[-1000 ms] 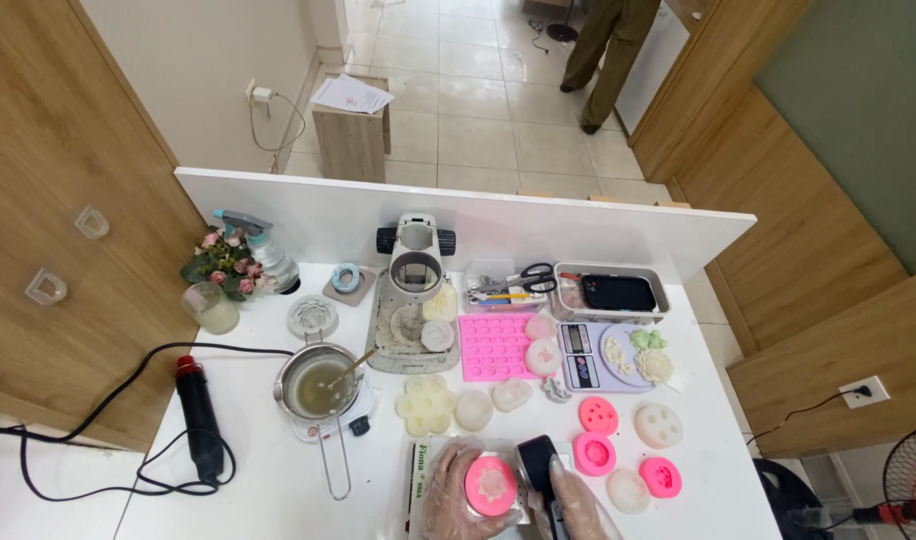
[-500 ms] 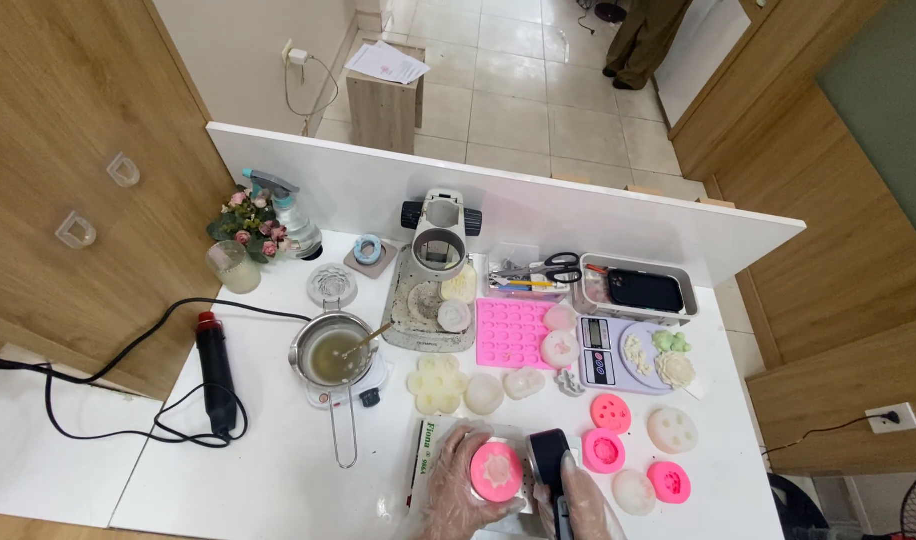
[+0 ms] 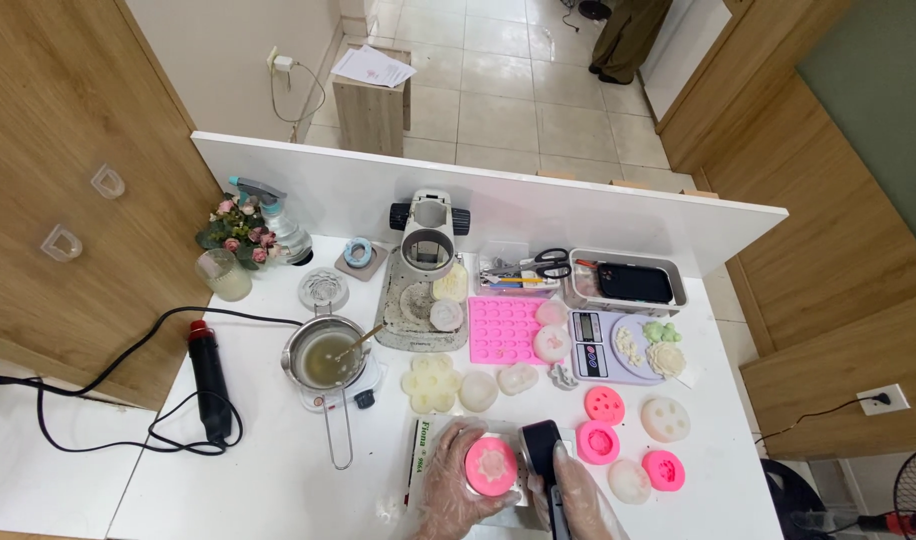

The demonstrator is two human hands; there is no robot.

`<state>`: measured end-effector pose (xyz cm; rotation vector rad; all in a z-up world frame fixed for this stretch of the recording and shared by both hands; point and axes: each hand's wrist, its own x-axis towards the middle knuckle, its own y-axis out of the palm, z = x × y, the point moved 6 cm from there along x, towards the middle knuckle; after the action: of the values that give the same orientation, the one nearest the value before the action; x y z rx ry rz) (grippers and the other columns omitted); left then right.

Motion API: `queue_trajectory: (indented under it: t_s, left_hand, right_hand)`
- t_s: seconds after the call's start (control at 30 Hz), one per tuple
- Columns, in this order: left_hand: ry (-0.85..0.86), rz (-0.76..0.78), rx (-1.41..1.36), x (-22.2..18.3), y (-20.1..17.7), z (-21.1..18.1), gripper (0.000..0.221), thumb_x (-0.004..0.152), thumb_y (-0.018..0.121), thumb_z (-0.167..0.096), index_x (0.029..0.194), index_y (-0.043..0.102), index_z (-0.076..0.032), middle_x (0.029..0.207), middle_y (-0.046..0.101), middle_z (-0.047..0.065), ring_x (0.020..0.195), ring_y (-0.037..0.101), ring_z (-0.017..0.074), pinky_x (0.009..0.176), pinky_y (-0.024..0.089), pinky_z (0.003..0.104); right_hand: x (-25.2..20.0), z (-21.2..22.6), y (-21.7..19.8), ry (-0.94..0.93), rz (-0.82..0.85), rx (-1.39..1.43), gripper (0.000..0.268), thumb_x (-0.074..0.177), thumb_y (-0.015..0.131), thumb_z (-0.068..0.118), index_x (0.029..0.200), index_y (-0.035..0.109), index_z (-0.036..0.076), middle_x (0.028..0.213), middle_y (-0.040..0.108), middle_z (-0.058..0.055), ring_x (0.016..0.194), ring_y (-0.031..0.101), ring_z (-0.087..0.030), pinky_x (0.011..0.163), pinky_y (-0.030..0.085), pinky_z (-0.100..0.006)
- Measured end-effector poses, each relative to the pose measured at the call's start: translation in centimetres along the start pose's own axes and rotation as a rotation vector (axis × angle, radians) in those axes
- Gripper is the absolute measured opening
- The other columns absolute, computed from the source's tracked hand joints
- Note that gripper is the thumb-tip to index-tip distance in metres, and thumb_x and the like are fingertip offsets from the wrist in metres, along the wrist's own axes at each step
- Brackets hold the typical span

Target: Smooth the surface of a candle using a heat gun.

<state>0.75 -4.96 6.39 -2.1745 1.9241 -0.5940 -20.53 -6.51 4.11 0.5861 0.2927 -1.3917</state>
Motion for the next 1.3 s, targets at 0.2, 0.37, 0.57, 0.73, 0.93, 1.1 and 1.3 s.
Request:
queue_trajectory:
  t_s: [0.2, 0.37, 0.57, 0.73, 0.93, 1.1, 1.3]
  left_hand:
    - [0.004, 0.013, 0.034, 0.1, -0.7, -1.3, 0.106, 0.05, 0.1, -0.055, 0.135, 0.056, -0.01, 0.14, 0.05, 0.016, 0.132, 0.049, 0.0367, 0.108, 0.042, 0.048]
    - [0.003, 0.014, 0.027, 0.1, -0.4, -0.8, 0.107, 0.05, 0.1, -0.054, 0.135, 0.054, -0.009, 0.14, 0.048, 0.017, 0.132, 0.048, 0.0371, 0.109, 0.041, 0.049]
    - [-0.042, 0.031, 0.099, 0.1, 0.1, -0.2, 0.109, 0.05, 0.099, -0.055, 0.136, 0.052, -0.01, 0.142, 0.045, 0.016, 0.132, 0.046, 0.0363, 0.109, 0.041, 0.048]
    - [-0.013, 0.005, 0.033, -0.2, 0.2, 0.3, 0.109, 0.048, 0.101, -0.054, 0.136, 0.053, -0.01, 0.142, 0.047, 0.016, 0.133, 0.047, 0.0347, 0.11, 0.042, 0.047]
    - [-0.082, 0.027, 0.095, -0.1, 0.8, 0.8, 0.107, 0.046, 0.1, -0.045, 0.136, 0.052, -0.012, 0.144, 0.046, 0.014, 0.135, 0.045, 0.0343, 0.111, 0.04, 0.047]
    - [-0.005, -0.009, 0.082, -0.1, 0.6, 0.6, 0.106, 0.05, 0.099, -0.047, 0.137, 0.05, -0.011, 0.145, 0.045, 0.015, 0.136, 0.045, 0.0343, 0.112, 0.042, 0.046]
    - [0.001, -0.009, 0.095, -0.1, 0.7, 0.6, 0.11, 0.049, 0.101, -0.051, 0.138, 0.05, -0.011, 0.144, 0.044, 0.017, 0.136, 0.042, 0.0367, 0.11, 0.041, 0.049]
  right_hand:
    - [-2.9, 3.9, 2.7, -0.022, 0.051, -0.026, 0.07, 0.09, 0.046, 0.071, 0.079, 0.063, 0.005, 0.057, 0.053, -0.003, 0.049, 0.048, -0.013, 0.046, 0.033, -0.028]
    - [-1.9, 3.0, 1.9, 0.001, 0.022, -0.053, 0.071, 0.088, 0.044, 0.073, 0.079, 0.063, 0.004, 0.056, 0.053, -0.005, 0.046, 0.047, -0.015, 0.044, 0.032, -0.029]
    - [-4.3, 5.0, 3.8, 0.046, 0.011, 0.024, 0.068, 0.088, 0.05, 0.07, 0.086, 0.065, 0.004, 0.06, 0.054, -0.003, 0.05, 0.044, -0.012, 0.045, 0.029, -0.027]
    - [-2.8, 3.5, 2.8, 0.04, 0.058, 0.014, 0.07, 0.087, 0.049, 0.072, 0.085, 0.065, 0.004, 0.058, 0.052, -0.002, 0.049, 0.044, -0.012, 0.045, 0.029, -0.026]
    - [-2.4, 3.3, 2.1, 0.067, -0.018, -0.045, 0.067, 0.086, 0.047, 0.07, 0.083, 0.068, 0.006, 0.055, 0.054, -0.004, 0.044, 0.045, -0.015, 0.042, 0.029, -0.028]
    - [-2.7, 3.8, 2.5, -0.028, 0.03, -0.074, 0.069, 0.091, 0.044, 0.071, 0.078, 0.062, 0.006, 0.056, 0.055, -0.004, 0.044, 0.046, -0.014, 0.042, 0.033, -0.028]
    - [-3.2, 4.4, 2.9, -0.055, 0.013, -0.113, 0.068, 0.09, 0.046, 0.07, 0.078, 0.064, 0.005, 0.055, 0.053, -0.005, 0.044, 0.045, -0.014, 0.042, 0.031, -0.028]
